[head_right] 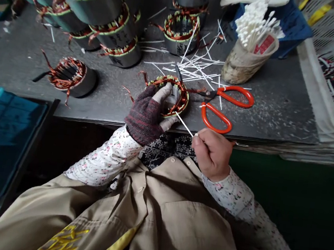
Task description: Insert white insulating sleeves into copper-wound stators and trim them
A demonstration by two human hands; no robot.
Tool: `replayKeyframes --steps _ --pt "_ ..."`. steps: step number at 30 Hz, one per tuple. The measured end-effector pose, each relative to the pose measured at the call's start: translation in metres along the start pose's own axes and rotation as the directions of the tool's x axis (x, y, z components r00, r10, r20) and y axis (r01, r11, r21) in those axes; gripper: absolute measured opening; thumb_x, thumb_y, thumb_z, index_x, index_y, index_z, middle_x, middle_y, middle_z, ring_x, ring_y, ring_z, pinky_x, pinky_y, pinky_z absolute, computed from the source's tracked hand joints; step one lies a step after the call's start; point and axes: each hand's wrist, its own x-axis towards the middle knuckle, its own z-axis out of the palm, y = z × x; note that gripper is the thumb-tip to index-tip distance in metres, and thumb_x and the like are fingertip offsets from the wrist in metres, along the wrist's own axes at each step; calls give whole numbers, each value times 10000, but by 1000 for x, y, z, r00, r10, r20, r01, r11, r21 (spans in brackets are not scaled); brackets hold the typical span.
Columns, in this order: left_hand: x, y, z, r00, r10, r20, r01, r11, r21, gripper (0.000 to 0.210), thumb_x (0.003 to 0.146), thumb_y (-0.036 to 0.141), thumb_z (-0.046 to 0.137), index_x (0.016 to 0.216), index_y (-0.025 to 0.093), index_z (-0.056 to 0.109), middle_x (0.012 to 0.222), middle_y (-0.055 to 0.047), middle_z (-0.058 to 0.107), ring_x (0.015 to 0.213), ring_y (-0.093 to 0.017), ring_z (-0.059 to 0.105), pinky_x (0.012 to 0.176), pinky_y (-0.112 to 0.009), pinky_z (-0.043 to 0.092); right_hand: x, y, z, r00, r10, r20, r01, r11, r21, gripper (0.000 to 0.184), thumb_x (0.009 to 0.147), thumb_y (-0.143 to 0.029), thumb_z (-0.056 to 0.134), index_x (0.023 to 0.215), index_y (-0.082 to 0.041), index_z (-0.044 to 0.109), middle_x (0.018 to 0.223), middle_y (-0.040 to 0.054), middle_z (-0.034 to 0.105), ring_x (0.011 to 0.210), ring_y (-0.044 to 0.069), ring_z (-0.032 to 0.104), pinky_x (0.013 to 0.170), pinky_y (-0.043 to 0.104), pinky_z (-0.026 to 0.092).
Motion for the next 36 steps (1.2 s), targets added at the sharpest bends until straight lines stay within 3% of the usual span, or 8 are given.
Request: replayKeyframes --steps 6,11,15,18,22,26,30,36 --pt "-1 -2 1 1000 -15 24 16 999 -34 617 1000 453 525 1473 109 329 1135 -134 711 1263 -293 624 1196 -557 405 -3 -1 0 999 38 -5 -38 995 -89 273 905 -189 538 634 -214 536 572 -10 584 532 143 572 527 311 417" --pt "-2 -4 5 1000 3 -27 -4 998 -64 633 988 484 545 1482 139 350 1225 -137 686 1331 -286 568 1201 -519 421 17 2 22 998 47 -49 -51 996 -74 254 910 -187 552 660 -208 590 608 -13 647 568 133 612 565 293 451" --pt "-3 -3 14 986 -101 -133 47 933 -357 565 1027 452 472 1513 210 318 1368 -118 608 1214 -218 658 1029 -418 581 38 4 38 983 162 -89 -156 985 68 170 885 -233 635 718 -212 660 640 -20 681 540 111 592 519 260 454" --pt "-2 -3 17 977 -155 -144 58 851 -522 368 1022 385 520 1358 238 540 1266 -79 669 1075 -177 710 959 -381 612 42 3 33 967 254 -10 -249 956 154 165 927 -278 599 805 -217 692 715 -7 707 527 98 580 495 246 461" --pt "1 -4 15 970 -100 -221 -22 872 -489 153 964 333 638 1041 229 719 1028 -41 744 1037 -202 709 979 -451 592 42 -3 18 980 166 105 -174 982 73 233 970 -286 515 795 -218 654 767 10 687 586 109 590 567 269 493" --pt "3 -7 13 966 -63 -250 -70 869 -491 141 951 304 664 1059 231 717 997 -17 756 959 -175 723 944 -429 592 47 -3 19 994 57 93 -47 994 -100 230 951 -264 524 738 -228 600 702 11 643 625 143 591 625 305 485" --pt "4 -11 14 969 31 -247 -145 877 -457 173 949 273 668 1119 252 691 1018 -7 770 958 -161 727 980 -414 575 53 8 26 993 48 111 -21 972 -233 217 891 -231 569 674 -232 557 646 4 615 623 155 583 600 306 443" --pt "0 -10 13 984 -18 -180 -60 907 -417 184 996 352 589 1090 246 708 976 -11 773 950 -167 732 970 -423 581 45 3 21 993 71 92 -62 993 -102 206 915 -252 548 713 -233 580 657 -4 615 581 140 566 594 301 458"
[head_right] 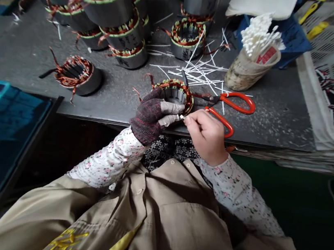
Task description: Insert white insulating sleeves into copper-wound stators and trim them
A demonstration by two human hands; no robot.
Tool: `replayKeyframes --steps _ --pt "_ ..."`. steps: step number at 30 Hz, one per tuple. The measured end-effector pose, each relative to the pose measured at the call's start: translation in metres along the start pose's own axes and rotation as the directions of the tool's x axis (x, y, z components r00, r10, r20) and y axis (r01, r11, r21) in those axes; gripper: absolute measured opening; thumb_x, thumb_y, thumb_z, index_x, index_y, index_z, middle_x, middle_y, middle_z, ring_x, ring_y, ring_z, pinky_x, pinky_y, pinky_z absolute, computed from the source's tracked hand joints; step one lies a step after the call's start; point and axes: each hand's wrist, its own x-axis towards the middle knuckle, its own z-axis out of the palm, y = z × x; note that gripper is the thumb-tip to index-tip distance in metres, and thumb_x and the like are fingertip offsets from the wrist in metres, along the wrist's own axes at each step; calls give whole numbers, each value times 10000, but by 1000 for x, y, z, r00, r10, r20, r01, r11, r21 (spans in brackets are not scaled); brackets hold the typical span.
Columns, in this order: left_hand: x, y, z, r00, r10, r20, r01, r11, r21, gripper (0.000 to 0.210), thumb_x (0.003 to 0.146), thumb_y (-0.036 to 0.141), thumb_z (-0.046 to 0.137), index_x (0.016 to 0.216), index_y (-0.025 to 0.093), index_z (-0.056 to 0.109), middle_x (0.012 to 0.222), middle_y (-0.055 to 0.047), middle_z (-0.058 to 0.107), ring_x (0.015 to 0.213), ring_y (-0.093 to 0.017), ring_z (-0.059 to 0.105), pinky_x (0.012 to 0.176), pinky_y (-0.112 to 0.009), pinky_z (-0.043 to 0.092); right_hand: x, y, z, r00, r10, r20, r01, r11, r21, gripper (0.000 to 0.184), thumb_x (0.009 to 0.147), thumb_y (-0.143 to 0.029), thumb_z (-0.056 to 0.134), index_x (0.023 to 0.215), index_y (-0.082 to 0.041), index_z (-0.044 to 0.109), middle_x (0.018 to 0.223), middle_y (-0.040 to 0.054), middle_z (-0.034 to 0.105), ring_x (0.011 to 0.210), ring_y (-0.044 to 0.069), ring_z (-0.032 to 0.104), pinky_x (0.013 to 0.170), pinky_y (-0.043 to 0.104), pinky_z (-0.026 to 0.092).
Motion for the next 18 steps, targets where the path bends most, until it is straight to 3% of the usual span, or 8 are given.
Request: replayKeyframes --steps 5,10,15,18 --pt "-1 4 -4 994 -73 82 68 996 65 247 1017 389 533 1152 272 704 1040 -6 773 1033 -166 718 1004 -424 573 -1 -4 2 998 -51 -37 49 996 -69 229 914 -261 566 689 -230 589 657 5 623 596 142 562 590 309 431" --pt "1 1 -6 978 -60 201 40 994 104 289 1029 390 483 1195 280 692 1092 -2 768 1071 -159 710 1084 -408 524 7 4 10 1000 -21 -21 19 993 -118 200 835 -224 622 647 -217 556 639 -11 549 526 114 456 526 301 337" --pt "3 3 -7 986 33 162 -57 988 144 232 1010 350 518 1100 232 696 1088 3 773 1074 -154 713 1140 -419 468 8 -14 0 996 6 94 7 990 -142 323 878 -338 622 603 -226 497 604 -12 497 528 119 426 523 311 323" --pt "4 7 -6 991 37 130 -62 978 200 213 1022 347 510 1098 238 676 1065 21 771 1065 -143 714 1164 -428 448 8 -24 -17 992 1 127 -4 1000 26 364 943 -361 544 603 -235 511 583 0 508 565 148 480 549 328 376"
